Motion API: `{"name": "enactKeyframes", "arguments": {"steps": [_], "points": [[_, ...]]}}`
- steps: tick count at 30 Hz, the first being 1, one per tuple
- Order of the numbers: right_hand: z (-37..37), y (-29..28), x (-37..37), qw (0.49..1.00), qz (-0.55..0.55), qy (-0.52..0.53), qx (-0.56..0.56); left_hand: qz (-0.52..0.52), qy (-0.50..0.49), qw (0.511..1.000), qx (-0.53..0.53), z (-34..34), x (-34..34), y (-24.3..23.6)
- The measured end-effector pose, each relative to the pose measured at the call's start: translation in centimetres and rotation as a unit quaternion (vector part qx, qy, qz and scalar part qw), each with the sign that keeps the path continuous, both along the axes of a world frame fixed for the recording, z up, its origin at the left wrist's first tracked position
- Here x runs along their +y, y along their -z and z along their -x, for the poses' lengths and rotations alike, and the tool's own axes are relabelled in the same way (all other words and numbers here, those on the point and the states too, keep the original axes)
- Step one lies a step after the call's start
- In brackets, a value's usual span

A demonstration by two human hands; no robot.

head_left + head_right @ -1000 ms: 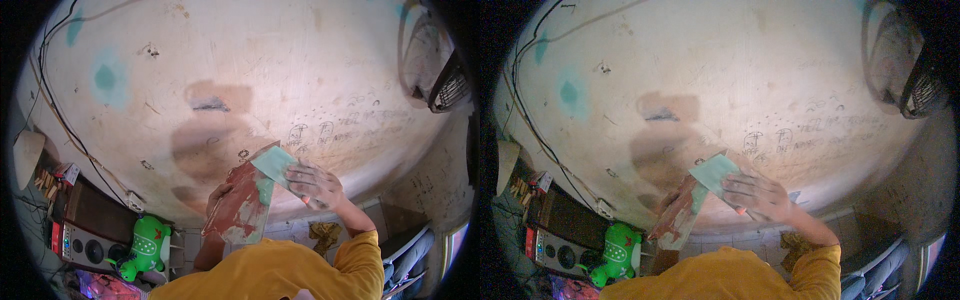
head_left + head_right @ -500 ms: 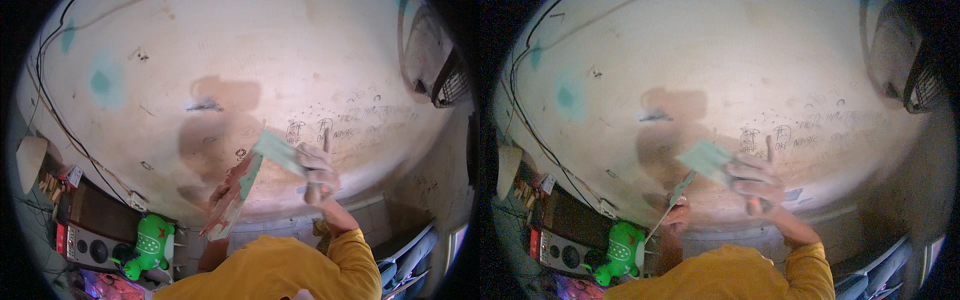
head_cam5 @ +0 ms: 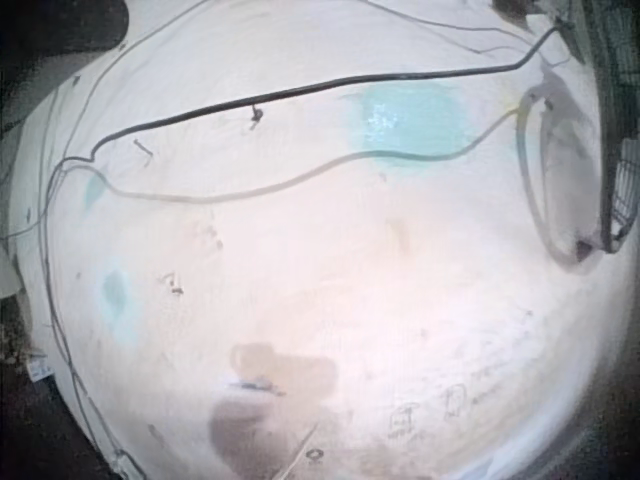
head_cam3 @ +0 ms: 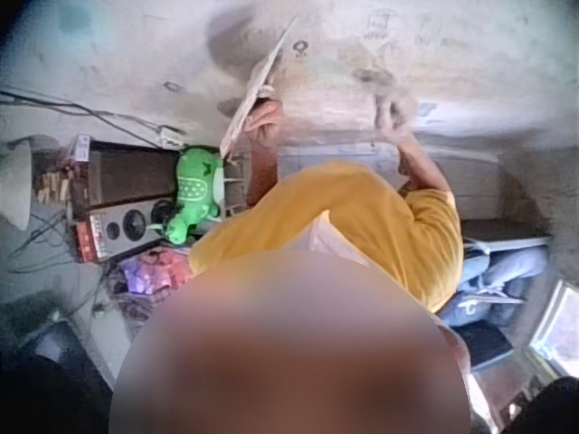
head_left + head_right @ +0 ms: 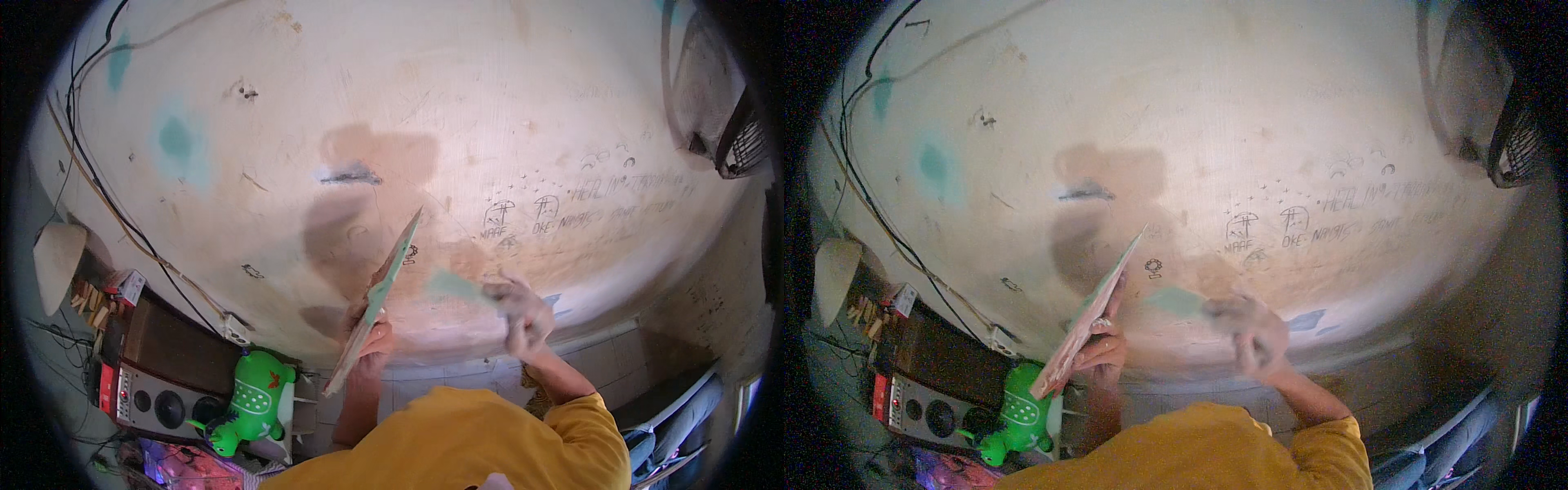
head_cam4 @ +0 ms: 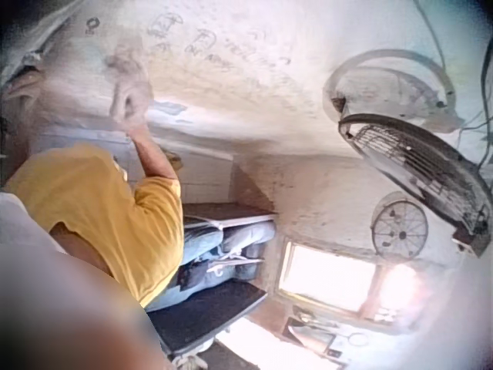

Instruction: The person applies wall putty to a wall using a putty knife, scraping and smoothing the material over the surface.

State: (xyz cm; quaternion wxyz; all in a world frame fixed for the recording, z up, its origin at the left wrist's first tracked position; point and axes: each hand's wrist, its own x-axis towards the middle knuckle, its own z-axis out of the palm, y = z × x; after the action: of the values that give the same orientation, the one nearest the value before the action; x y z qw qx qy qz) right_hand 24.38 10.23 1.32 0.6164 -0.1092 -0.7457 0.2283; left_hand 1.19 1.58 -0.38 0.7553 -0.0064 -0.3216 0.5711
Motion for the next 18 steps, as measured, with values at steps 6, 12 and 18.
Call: {"name": "enactKeyframes", "arguments": {"steps": [6, 12, 18], "points": [[0.8, -3.8, 1.6, 0.861, 0.398, -0.219, 0.229, 0.134, -0.038, 0.978, 0.154, 1.7, -1.0, 3.6], [1.4, -2.4, 2.4, 0.763, 0.487, -0.377, 0.195, 0.061, 0.054, 0.989, 0.122, 1.4, -0.6, 5.8], [-1.7, -3.0, 3.9, 0.848, 0.477, -0.173, 0.155, 0.081, 0.011, 0.941, 0.330, 0.5, -2.0, 1.5]]}}
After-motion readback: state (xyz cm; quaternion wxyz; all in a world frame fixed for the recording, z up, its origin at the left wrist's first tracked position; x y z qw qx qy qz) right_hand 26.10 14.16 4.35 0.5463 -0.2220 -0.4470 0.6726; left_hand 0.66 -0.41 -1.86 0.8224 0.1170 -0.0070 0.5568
